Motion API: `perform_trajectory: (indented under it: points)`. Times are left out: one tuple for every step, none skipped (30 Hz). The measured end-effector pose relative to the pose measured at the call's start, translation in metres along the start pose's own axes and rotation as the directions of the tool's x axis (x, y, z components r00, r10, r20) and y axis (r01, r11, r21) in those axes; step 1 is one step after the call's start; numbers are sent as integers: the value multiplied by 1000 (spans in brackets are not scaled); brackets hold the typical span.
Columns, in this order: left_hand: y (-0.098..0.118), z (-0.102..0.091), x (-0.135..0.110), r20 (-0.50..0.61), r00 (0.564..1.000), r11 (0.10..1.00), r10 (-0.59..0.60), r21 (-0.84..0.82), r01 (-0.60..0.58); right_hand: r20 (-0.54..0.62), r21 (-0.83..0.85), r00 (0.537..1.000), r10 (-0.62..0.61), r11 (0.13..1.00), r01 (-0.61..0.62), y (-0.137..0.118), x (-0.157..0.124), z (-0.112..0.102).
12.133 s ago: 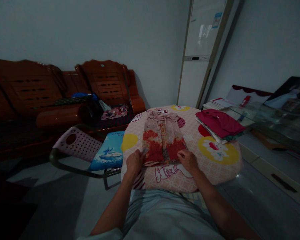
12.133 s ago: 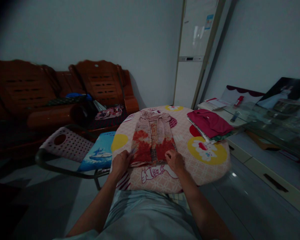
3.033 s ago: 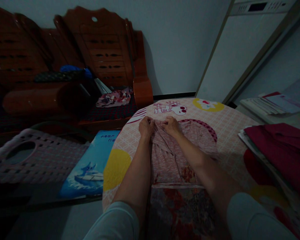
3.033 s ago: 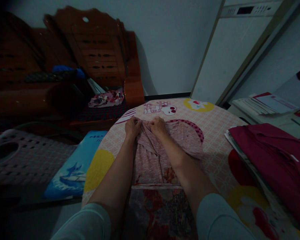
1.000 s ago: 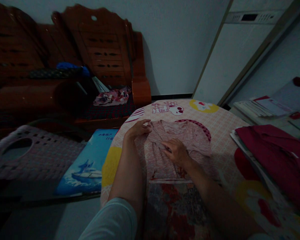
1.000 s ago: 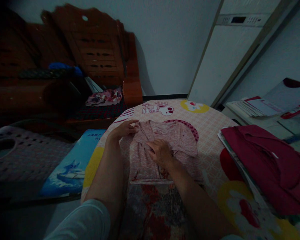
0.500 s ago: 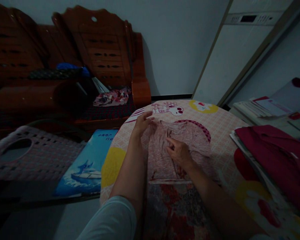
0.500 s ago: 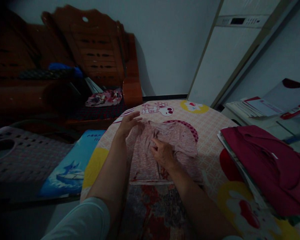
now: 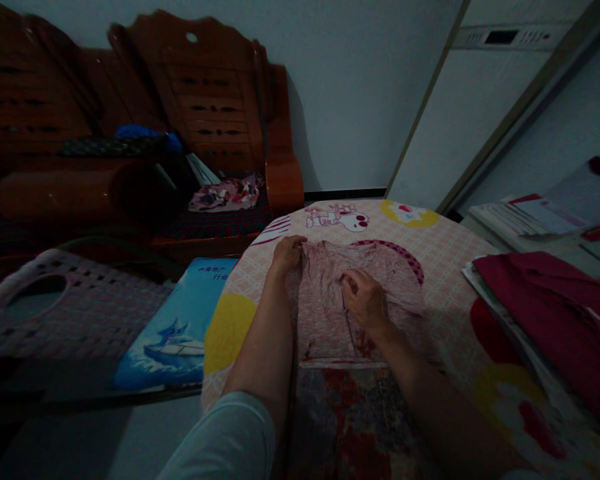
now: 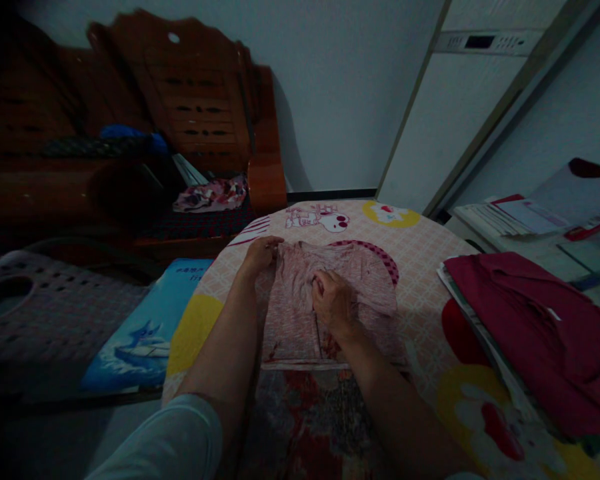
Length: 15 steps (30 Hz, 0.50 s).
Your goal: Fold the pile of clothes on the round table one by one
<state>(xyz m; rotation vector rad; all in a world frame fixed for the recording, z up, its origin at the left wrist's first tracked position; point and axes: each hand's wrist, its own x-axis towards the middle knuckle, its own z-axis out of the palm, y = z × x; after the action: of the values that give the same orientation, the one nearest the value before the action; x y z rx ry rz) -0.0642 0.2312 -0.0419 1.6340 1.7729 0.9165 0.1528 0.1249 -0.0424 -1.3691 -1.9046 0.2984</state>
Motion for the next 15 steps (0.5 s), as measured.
perform_trajectory:
  points:
    - [1,0,0,-4,1000,999,28,34,-28,-34,19,999,-21,1000,21,1,2,0]
    - [1,0,0,-13,998,996,54,72,-53,-54,42,998,-33,998,35,3,4,0]
    - [2,0,0,-22,997,992,73,107,-71,-58,69,998,-40,997,44,5,6,1]
    - [2,0,0,-26,996,988,80,132,-76,-48,97,998,-45,994,50,8,8,2]
    - [3,0,0,-27,996,985,82,153,-77,-28,122,998,-53,991,56,11,10,4]
    - [3,0,-1,-26,996,982,82,174,-77,-4,143,998,-61,988,61,14,11,6]
    - [4,0,-1,-24,996,979,80,191,-74,19,157,997,-69,985,65,17,12,7]
    - [4,0,-1,-20,997,976,79,206,-73,39,167,996,-75,984,68,18,13,8]
    - [5,1,-1,-18,997,973,78,220,-73,53,171,995,-82,983,72,20,13,9]
    - [5,1,-2,-16,996,969,82,233,-76,60,169,994,-90,982,79,20,13,9]
    - [6,1,-2,-15,996,966,88,245,-81,61,161,993,-104,982,93,20,13,9]
    - [6,2,-3,-13,996,963,91,255,-85,55,147,991,-123,983,114,19,12,9]
    - [6,2,-3,-12,996,961,92,263,-86,42,123,989,-143,983,137,18,12,9]
    - [6,2,-3,-12,996,960,90,267,-83,23,89,987,-159,984,156,17,11,8]
    - [6,2,-3,-15,996,960,84,268,-76,5,46,986,-168,985,168,16,10,8]
